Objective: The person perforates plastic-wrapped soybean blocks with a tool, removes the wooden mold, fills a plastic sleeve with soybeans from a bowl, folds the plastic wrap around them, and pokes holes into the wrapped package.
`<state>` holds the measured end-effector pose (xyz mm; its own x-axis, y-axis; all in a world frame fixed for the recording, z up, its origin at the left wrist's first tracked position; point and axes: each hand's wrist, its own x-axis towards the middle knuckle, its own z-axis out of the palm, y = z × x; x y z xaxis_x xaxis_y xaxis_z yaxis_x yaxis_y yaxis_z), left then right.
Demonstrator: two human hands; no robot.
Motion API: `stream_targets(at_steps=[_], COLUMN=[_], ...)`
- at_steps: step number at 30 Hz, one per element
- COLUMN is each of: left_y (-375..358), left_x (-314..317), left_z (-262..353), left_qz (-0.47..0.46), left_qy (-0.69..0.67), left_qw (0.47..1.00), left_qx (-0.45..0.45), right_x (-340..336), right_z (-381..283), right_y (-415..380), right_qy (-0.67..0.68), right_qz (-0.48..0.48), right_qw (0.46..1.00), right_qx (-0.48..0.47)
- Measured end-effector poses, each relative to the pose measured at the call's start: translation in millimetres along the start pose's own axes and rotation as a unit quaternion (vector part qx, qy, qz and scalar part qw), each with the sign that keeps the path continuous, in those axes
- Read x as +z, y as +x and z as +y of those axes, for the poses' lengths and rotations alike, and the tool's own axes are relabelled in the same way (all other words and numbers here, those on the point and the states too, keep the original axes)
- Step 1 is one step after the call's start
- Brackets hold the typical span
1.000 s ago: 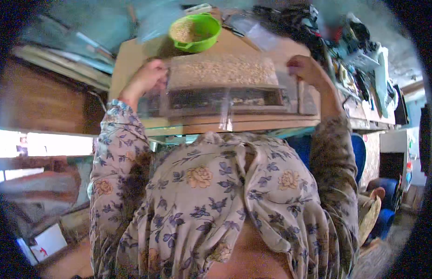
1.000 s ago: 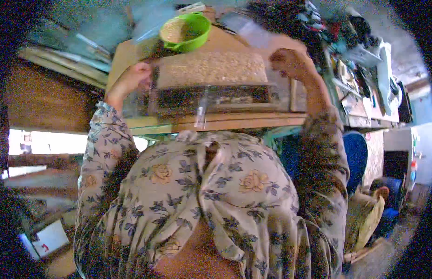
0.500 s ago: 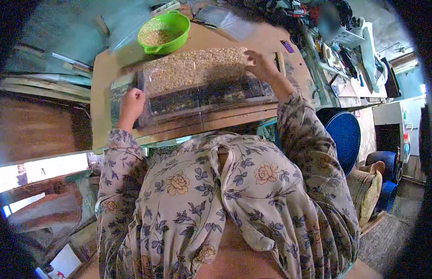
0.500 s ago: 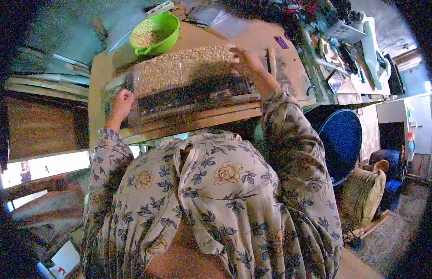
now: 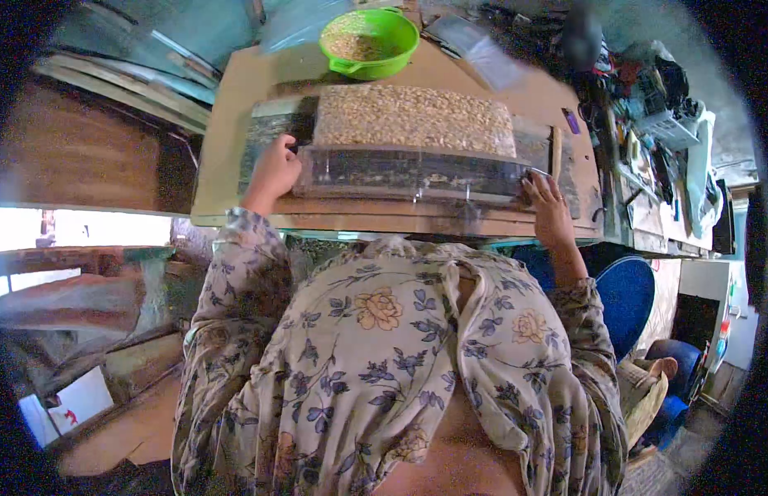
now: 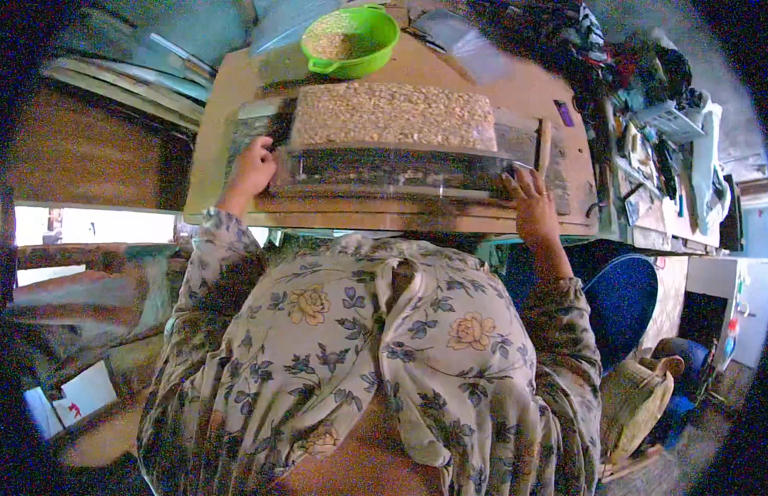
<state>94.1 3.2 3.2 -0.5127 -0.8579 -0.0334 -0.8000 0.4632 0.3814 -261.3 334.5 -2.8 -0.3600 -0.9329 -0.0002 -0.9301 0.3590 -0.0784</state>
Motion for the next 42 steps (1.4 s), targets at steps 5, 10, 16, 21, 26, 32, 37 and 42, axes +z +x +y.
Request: stream_targets(at_steps=[5,10,16,21,26,32,37,42], left_y=[20.9,11.2,-12.3,-35.2,-40.0,-35.1,-25.9,-19.4], left_x=[-10.4,-28.4,-25.8,-19.8,-19.4,-36.1,-36.8,-32.1], left_z=[-42.1,-30.0,-3.4,1.0,5.2,11.2,20.7,30.4], left_qz=[-0.129,-0.104,0.092,-0.048,-0.047,-0.109,-0.093,-0.098], left_qy=[-0.145,-0.098,0.136,0.196,0.202,0.231,0.216,0.202], left_qw=[0.980,0.989,0.928,0.903,0.905,0.880,0.869,0.876], left_qx=[-0.052,-0.025,0.336,0.380,0.371,0.400,0.435,0.426], right_x=[-8.4,-10.7,-0.2,-4.5,-4.0,-12.8,-3.3,-10.4], right_z=[2.4,2.9,7.5,15.4,21.1,14.8,18.0,2.0], right_y=[4.2,12.5,15.0,13.0,14.2,26.8,40.3,49.3], right_qy=[-0.006,0.057,-0.065,-0.034,-0.042,-0.066,-0.155,-0.175], right_qz=[-0.021,0.002,-0.010,-0.006,-0.010,-0.024,0.074,0.014], right_qw=[1.000,0.998,0.994,0.994,0.995,0.985,0.941,0.946], right_qx=[0.005,0.002,-0.084,-0.105,-0.091,-0.158,-0.291,-0.272])
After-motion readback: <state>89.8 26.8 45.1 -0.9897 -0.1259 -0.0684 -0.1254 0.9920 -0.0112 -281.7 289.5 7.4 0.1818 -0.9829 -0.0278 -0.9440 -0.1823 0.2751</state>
